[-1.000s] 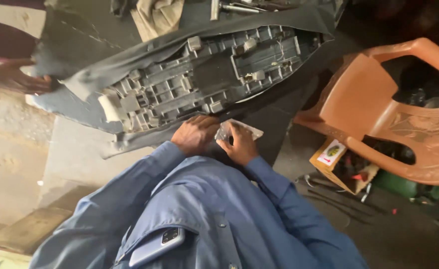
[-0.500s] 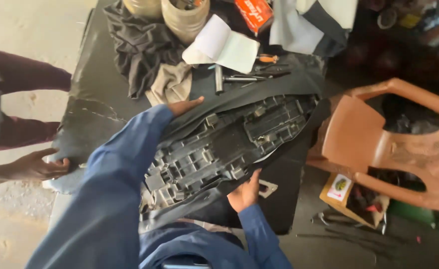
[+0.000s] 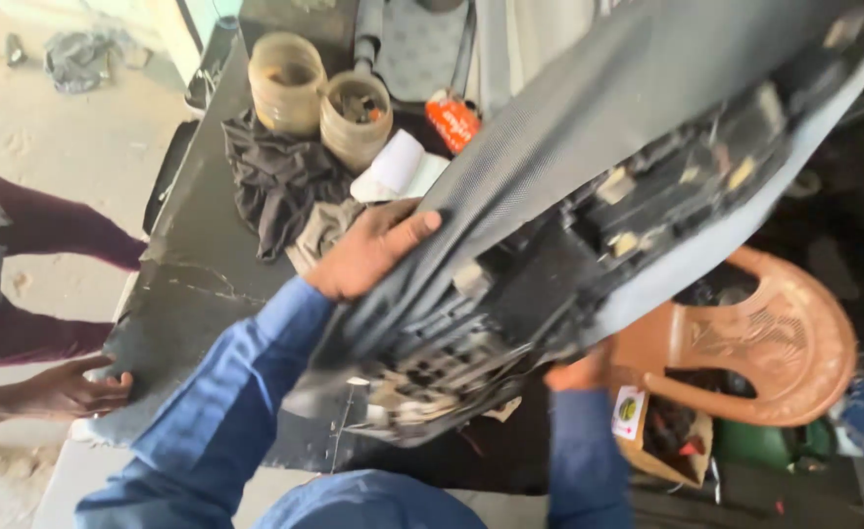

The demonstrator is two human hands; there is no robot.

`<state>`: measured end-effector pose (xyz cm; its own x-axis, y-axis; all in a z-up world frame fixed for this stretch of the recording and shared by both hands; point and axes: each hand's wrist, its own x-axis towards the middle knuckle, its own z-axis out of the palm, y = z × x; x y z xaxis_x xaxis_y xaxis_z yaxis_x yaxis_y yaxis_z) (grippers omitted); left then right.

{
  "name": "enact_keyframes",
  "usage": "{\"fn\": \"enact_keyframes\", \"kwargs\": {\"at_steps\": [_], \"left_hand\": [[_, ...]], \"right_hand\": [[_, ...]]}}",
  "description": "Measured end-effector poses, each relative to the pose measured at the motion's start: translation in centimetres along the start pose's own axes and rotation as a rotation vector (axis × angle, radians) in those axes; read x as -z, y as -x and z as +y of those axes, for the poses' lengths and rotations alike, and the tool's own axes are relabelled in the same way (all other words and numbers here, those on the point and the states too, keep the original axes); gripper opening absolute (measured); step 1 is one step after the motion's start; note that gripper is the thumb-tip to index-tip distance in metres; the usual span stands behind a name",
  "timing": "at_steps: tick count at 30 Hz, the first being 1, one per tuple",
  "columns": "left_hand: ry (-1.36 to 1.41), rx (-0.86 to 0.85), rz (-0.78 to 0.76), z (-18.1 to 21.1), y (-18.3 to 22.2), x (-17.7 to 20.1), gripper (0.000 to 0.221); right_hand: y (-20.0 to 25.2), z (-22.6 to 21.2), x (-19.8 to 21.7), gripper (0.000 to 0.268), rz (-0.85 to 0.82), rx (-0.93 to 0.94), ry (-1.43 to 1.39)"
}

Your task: The recorder is seen repairing and stapling a new cover onto a motorcycle seat.

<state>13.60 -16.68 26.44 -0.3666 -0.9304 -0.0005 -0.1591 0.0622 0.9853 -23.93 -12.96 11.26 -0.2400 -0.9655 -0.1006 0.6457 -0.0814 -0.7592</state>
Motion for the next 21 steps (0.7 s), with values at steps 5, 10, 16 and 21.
{"fn": "enact_keyframes", "kwargs": {"at_steps": [5,10,16,21], "left_hand": [[0.299,-0.239,0.056,0.5,3.5,-2.0,0.079],[0.653,0.054,0.191,-7.9,8.1,-9.8,0.068],[1.087,0.523,0.453,-16.3,14.0,-16.8,0.062],[1.179,0.673,0.538,-18.3,15.9,-17.6,0.062]], "right_hand": [[-11.9,-9.3,-3.6,0.033,-0.390,0.080,0.523],[-28.5,-2.7,-4.7,0.038,-0.827,0.269,1.781],[-28.1,20.2,-4.1,0.044,-0.927,-0.228,1.599],[-16.8,21.0,-8.5,0.052,-0.957,-0.445,1.673]]}}
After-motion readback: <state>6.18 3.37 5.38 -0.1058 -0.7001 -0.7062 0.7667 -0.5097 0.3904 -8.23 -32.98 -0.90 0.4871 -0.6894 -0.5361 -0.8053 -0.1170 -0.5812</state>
